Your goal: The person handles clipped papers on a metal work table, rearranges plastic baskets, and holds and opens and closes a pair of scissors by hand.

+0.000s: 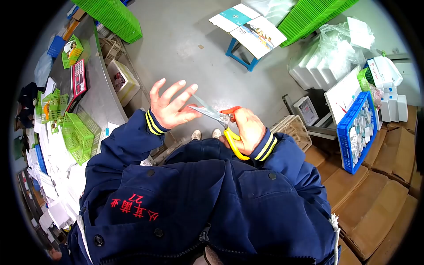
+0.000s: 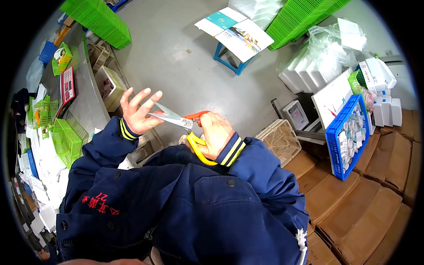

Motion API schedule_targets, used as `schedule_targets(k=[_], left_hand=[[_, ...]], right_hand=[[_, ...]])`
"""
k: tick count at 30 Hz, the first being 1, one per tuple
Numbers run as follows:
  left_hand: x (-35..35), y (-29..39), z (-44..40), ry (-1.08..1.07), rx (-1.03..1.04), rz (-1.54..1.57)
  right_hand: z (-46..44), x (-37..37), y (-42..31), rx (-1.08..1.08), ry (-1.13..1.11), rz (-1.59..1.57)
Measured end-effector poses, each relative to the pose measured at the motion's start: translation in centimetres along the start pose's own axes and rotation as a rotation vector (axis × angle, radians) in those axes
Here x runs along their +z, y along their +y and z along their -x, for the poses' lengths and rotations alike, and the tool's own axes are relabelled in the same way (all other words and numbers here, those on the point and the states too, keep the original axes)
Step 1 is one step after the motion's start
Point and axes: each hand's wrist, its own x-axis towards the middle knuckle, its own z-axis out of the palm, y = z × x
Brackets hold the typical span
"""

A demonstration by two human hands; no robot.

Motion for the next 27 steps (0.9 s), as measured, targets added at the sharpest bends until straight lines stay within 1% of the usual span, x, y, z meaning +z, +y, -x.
schedule_targets(k=[8,10,14,17,18,19,22,23,26,27], left_hand=[[0.2,-0.1,0.0,0.027,0.014,-0.019],[-0.1,-0.1,0.0,-0.008,0.011,-0.019],[0.2,0.0,-0.2,0.056,-0.002,0.002],[-0.2,0.0,-0.3,0.007,-0.054,0.003],[-0.2,0.1,-0.4,-0.003,-0.076,0.007],[-0.3,0.1,-0.5,-0.012,-0.098,0.011],[-0.2,0.4,-0.7,0.001,-0.106,0.044],[-0.1,0.4,-0.7,0.000,-0.103,0.046],[0.0,0.5,-0.7,-0.001,-0.111,0.036],[0.0,0.5,-0.7,0.008,-0.119,0.035]], right_hand=[[-0.1,-0.3,-0.6,0.005,0.002,-0.050],[-0.1,-0.3,-1.1,0.222,-0.161,-0.146],[0.3,0.3,-0.6,0.163,-0.149,-0.054],[0.3,0.8,-0.5,0.250,-0.027,-0.235],[0.0,0.7,-1.0,0.318,-0.012,-0.327],[0.0,1.0,-0.9,0.292,0.000,-0.288],[-0.3,1.8,-1.4,0.317,-0.052,-0.329],[-0.4,2.0,-1.5,0.190,0.008,-0.271],[-0.5,2.3,-1.6,0.219,0.012,-0.270],[-0.5,2.3,-1.6,0.185,0.030,-0.231]])
